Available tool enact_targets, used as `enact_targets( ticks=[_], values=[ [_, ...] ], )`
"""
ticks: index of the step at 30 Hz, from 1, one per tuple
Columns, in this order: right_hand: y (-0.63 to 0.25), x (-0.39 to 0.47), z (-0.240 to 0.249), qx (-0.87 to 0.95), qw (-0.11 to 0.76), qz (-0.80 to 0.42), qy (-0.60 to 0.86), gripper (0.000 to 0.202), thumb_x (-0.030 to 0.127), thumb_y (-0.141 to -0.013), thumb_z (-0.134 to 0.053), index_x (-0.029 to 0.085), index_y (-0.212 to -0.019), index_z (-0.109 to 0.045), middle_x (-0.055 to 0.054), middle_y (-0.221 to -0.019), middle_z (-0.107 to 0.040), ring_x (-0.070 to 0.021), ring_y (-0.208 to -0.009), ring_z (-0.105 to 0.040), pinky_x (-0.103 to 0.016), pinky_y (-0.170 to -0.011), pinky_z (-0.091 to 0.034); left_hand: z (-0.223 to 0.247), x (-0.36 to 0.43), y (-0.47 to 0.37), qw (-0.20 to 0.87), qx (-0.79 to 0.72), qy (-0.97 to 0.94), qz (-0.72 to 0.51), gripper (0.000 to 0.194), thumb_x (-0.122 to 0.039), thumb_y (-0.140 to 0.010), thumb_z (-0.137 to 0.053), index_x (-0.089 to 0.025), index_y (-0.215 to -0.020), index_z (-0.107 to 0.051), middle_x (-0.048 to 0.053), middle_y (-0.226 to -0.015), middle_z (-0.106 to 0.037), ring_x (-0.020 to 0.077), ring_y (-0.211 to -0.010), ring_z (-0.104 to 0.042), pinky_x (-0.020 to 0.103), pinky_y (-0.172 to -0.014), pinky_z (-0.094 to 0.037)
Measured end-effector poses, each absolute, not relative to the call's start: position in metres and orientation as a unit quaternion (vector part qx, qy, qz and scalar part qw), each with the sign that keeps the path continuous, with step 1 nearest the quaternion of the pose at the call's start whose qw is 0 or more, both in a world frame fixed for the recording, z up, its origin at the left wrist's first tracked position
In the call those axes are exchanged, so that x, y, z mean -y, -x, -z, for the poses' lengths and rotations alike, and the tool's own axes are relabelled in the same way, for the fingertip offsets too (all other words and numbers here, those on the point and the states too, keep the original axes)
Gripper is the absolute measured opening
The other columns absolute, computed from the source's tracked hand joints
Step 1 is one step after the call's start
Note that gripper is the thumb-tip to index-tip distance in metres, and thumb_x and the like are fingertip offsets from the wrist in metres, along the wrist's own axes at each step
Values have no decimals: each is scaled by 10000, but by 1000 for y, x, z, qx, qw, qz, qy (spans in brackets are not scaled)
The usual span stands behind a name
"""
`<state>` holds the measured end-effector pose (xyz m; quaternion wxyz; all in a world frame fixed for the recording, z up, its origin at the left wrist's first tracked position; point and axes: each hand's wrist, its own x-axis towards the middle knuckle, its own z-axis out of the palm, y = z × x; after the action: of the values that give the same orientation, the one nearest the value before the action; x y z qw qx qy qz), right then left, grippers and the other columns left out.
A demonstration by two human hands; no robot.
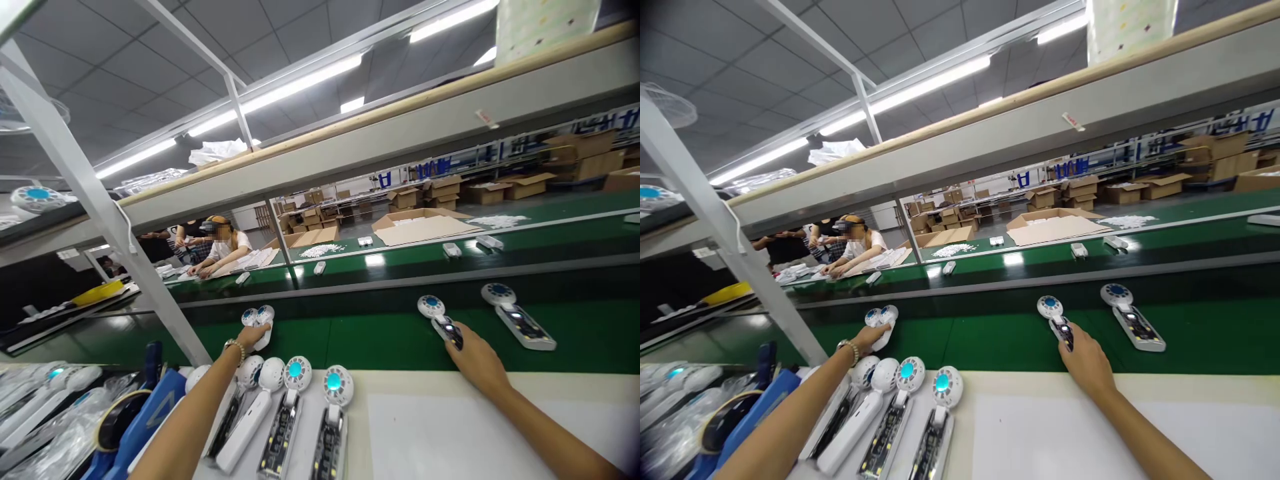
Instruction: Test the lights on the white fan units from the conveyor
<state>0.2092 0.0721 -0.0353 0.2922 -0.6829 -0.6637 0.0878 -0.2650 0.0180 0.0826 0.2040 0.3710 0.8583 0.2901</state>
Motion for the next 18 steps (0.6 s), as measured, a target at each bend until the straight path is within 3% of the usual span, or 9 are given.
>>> enact_targets(
  ticks=[5, 7, 9, 11, 14, 16, 18],
  values=[
    [-219, -71, 42, 664, 323, -36, 674, 418, 285, -787, -374, 94, -1130, -520, -176, -1023, -607, -332, -902, -555, -434, -754, -445, -102, -7, 202, 355, -767, -388, -369, 420, -499, -737, -541, -107, -887, -528, 84, -779, -564, 215, -736, -563, 313, -588, -490],
    [-219, -65, 42, 666, 376, 2, 645, 416, 268, -781, -373, 55, -1100, -534, -224, -1101, -557, -373, -1035, -486, -493, -854, -385, -108, 2, 164, 415, -706, -421, -390, 426, -497, -713, -562, -115, -902, -546, 74, -795, -568, 196, -737, -555, 296, -598, -488],
    [-210, -52, 38, 675, 462, -34, 575, 413, 298, -789, -396, 71, -1108, -528, -224, -1188, -503, -365, -1148, -406, -505, -942, -314, -112, 14, 122, 465, -647, -451, -401, 445, -489, -696, -577, -118, -939, -558, 77, -827, -578, 188, -741, -554, 282, -597, -478],
    [-192, -30, 32, 670, 528, -208, 479, 433, 381, -809, -429, 141, -1164, -488, -178, -1218, -501, -313, -1135, -449, -474, -960, -323, -111, 28, 82, 497, -603, -475, -405, 445, -477, -676, -592, -106, -922, -578, 75, -801, -580, 172, -695, -546, 254, -559, -445],
    [-156, 7, 23, 532, 515, -588, 327, 522, 542, -831, -383, 242, -1258, -389, -131, -1237, -514, -262, -971, -588, -460, -868, -422, -102, 48, 32, 537, -552, -517, -374, 366, -431, -640, -619, -79, -738, -610, 40, -629, -538, 116, -539, -468, 216, -476, -340],
    [-138, 26, 19, 432, 494, -710, 255, 525, 584, -805, -411, 239, -1197, -468, -112, -1172, -576, -265, -963, -594, -450, -848, -435, -91, 59, 12, 570, -525, -532, -342, 306, -379, -619, -627, -80, -685, -609, 21, -579, -515, 103, -507, -439, 215, -472, -300],
    [-131, 33, 18, 374, 501, -740, 250, 451, 552, -741, -544, 189, -1003, -597, -97, -1001, -662, -276, -947, -598, -421, -843, -441, -79, 69, 2, 601, -509, -521, -329, 274, -324, -597, -642, -87, -732, -613, 19, -611, -532, 113, -541, -466, 218, -496, -309]
  ],
)
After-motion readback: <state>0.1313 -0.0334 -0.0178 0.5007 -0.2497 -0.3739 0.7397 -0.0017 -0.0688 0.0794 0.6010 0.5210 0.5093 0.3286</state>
